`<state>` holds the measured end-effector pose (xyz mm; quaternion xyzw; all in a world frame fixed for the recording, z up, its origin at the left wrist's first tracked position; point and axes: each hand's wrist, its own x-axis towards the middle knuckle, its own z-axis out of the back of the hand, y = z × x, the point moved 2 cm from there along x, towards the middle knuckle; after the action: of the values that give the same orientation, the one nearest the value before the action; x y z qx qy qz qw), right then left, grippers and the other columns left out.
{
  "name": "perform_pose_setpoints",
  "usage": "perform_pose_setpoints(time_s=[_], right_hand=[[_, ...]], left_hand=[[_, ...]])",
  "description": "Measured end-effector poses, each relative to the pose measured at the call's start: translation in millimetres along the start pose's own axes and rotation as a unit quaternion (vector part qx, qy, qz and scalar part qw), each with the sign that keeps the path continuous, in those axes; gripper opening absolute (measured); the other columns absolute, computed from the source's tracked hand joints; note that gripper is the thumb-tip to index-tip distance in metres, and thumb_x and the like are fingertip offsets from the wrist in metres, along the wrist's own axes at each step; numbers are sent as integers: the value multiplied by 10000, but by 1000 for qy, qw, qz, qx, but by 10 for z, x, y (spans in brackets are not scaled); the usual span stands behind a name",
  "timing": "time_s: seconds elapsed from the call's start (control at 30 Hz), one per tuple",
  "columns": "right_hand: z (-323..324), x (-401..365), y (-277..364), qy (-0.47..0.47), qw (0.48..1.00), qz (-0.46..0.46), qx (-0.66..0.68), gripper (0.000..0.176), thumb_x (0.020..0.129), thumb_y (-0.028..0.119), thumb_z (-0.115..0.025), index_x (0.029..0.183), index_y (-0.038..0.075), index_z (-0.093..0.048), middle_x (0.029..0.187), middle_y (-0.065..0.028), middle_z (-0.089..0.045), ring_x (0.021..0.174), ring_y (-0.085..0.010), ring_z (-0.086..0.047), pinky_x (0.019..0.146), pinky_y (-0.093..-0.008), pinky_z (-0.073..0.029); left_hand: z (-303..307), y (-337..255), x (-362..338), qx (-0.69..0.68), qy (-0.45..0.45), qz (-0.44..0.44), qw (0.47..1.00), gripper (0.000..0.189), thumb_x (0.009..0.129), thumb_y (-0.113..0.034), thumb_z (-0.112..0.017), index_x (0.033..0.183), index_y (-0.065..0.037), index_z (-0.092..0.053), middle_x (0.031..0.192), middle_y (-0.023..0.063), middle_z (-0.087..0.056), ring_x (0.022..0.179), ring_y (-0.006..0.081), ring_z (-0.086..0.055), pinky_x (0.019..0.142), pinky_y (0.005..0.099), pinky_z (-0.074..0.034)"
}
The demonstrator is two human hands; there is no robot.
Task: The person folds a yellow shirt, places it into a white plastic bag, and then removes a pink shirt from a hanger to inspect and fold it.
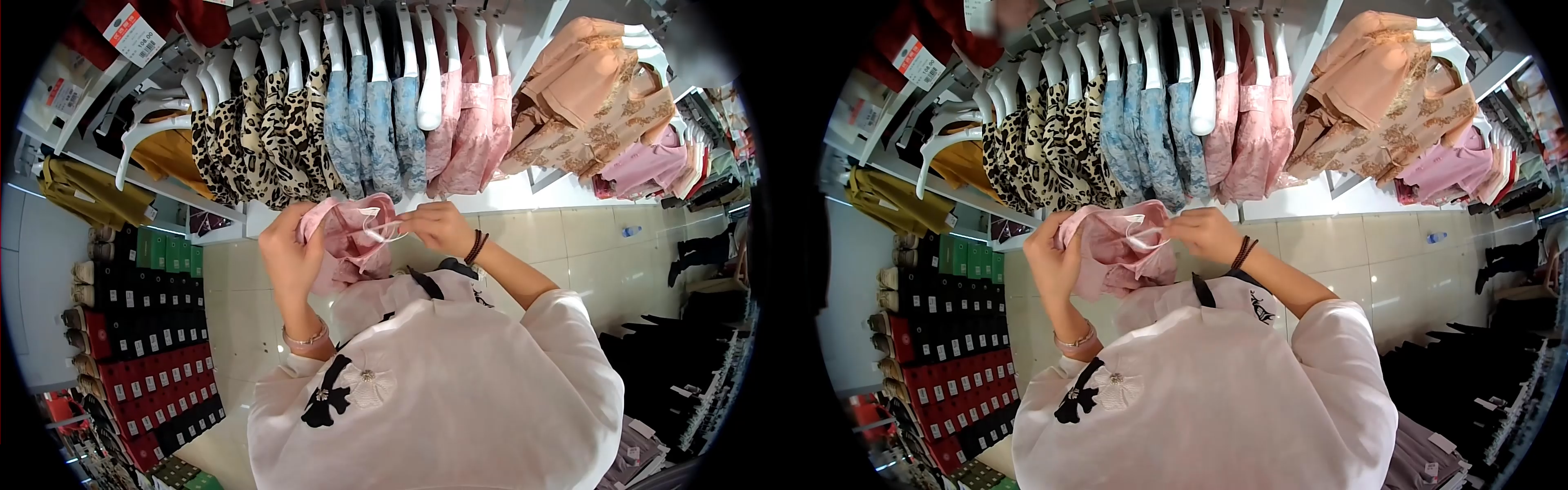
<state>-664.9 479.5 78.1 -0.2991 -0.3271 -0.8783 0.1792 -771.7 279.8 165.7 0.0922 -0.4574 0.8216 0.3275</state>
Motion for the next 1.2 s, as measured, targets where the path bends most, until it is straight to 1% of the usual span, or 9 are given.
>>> perform_pose_setpoints(time_s=[0.2,0.27,0.33,0.4,0.47,0.6,0.77,0.9,1.2], right_hand=[[-539,17,195,287,947,-31,-142,200,751,179,-539,937,163,-609,862,-33,-600,773,-197,-604,634,-311,-491],[-725,-35,119,143,986,46,-72,197,759,180,-539,940,169,-615,839,-55,-602,723,-204,-611,646,-326,-490],[-981,-251,-160,270,960,-65,20,207,781,195,-535,972,147,-600,938,-91,-590,846,-223,-593,745,-356,-480],[-653,-141,-60,192,975,95,-53,269,803,199,-530,1055,107,-555,1044,-114,-554,946,-244,-558,815,-359,-459],[-396,-157,-119,270,962,36,-28,405,834,222,-533,1185,40,-442,1090,-155,-529,974,-297,-545,828,-360,-455],[250,131,20,365,917,-88,-132,381,817,291,-556,1105,43,-520,1009,-132,-578,923,-264,-567,729,-323,-465],[516,124,94,421,842,46,-334,293,696,284,-605,890,65,-626,904,-50,-598,943,-209,-533,889,-340,-372],[516,49,426,269,886,192,-325,207,622,180,-558,739,67,-685,878,-60,-622,965,-233,-527,965,-402,-328],[887,340,505,352,843,134,-384,95,621,227,-573,575,186,-645,577,45,-560,778,-161,-533,867,-393,-343]], left_hand=[[-161,-355,-90,-103,80,-77,988,162,666,9,-577,823,1,-615,747,145,-610,614,268,-595,563,303,-467],[-143,-428,-106,-120,95,-75,985,176,657,14,-574,828,4,-617,738,141,-609,619,257,-595,568,301,-466],[-39,-354,-73,-91,51,-73,992,189,652,23,-569,833,2,-619,730,133,-607,609,242,-591,556,289,-456],[107,-217,-28,-57,14,-71,996,201,648,37,-558,836,4,-620,720,127,-604,597,228,-585,540,279,-444],[223,-39,7,-18,-15,-72,997,213,644,54,-543,838,8,-620,709,123,-601,581,214,-577,522,272,-432],[222,89,54,4,-47,-87,995,221,664,75,-514,857,18,-605,663,101,-568,543,168,-522,495,251,-396],[172,154,92,-72,-57,-11,996,191,706,69,-497,872,28,-583,611,55,-504,535,89,-433,478,224,-350],[192,237,152,-78,-63,-4,995,123,748,29,-505,854,28,-567,582,25,-478,540,68,-396,466,210,-316],[303,313,310,-117,-16,-72,990,64,700,-2,-550,699,36,-498,585,15,-442,530,76,-367,470,209,-277]])
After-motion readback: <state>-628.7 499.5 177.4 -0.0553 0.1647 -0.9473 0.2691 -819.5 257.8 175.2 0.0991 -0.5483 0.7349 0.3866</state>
